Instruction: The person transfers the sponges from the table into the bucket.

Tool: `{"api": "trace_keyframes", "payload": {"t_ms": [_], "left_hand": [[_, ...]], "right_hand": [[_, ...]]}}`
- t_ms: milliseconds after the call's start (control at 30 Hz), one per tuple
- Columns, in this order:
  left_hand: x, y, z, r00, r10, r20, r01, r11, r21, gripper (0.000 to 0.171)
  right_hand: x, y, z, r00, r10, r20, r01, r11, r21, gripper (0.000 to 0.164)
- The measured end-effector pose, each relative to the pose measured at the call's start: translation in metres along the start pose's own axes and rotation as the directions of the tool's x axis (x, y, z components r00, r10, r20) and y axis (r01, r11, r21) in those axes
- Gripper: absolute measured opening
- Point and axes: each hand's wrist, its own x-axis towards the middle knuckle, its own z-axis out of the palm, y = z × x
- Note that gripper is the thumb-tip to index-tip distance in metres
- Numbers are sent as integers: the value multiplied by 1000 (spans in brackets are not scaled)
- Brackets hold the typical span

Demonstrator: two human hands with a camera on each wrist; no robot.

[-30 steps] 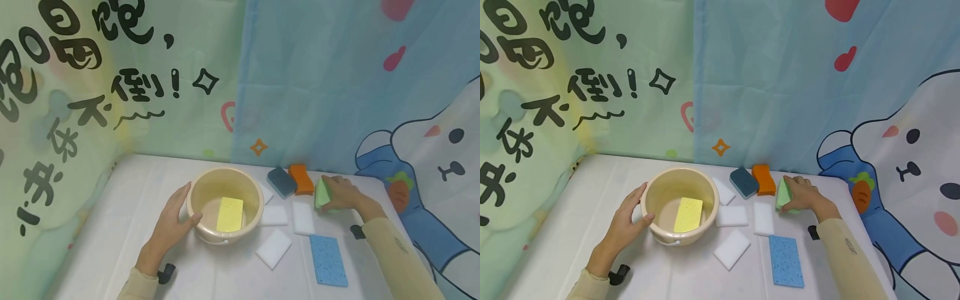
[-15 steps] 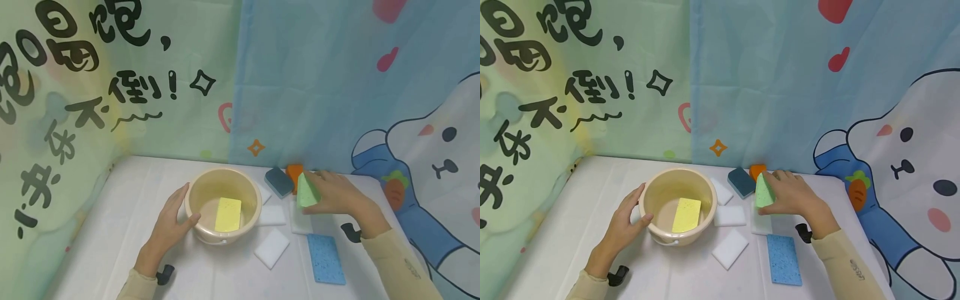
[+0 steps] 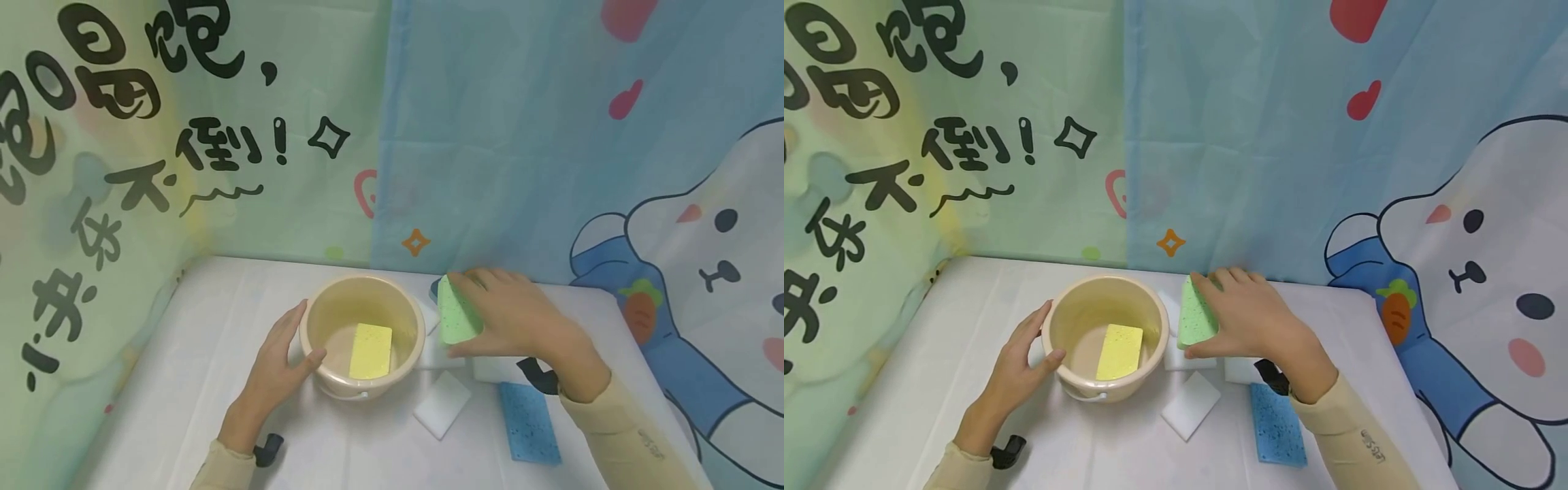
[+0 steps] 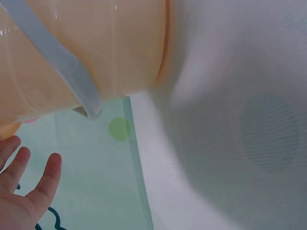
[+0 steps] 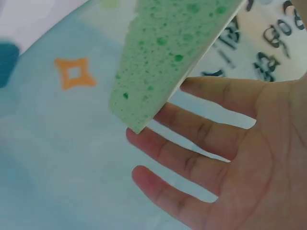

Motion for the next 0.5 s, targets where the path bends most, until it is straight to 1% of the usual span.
{"api": "trace_keyframes", "payload": {"t_ms": [167,233,300,367,500], "left_hand": [[0,-1,-1,1000,-7,-1,7,1000,-8,82],[0,-1,0,1000,-5,-1,5,1000,-5,82],[0,-1,0,1000,-6,-1,6,1000,-1,82],[1,-1,0,1000,-3,-1,3,1000,2,82],[1,-2,1,1000,8,-13,-8,1000,2,81]], "right_hand": [[16,-26,-1,994,-91,-53,88,994,-63,113],[23,-36,-1,991,-116,-63,111,990,-82,112],[29,-46,0,990,-125,-59,120,989,-90,111],[36,-55,2,992,-121,-47,116,989,-88,110],[48,-71,7,993,-111,-32,107,988,-115,109]]}}
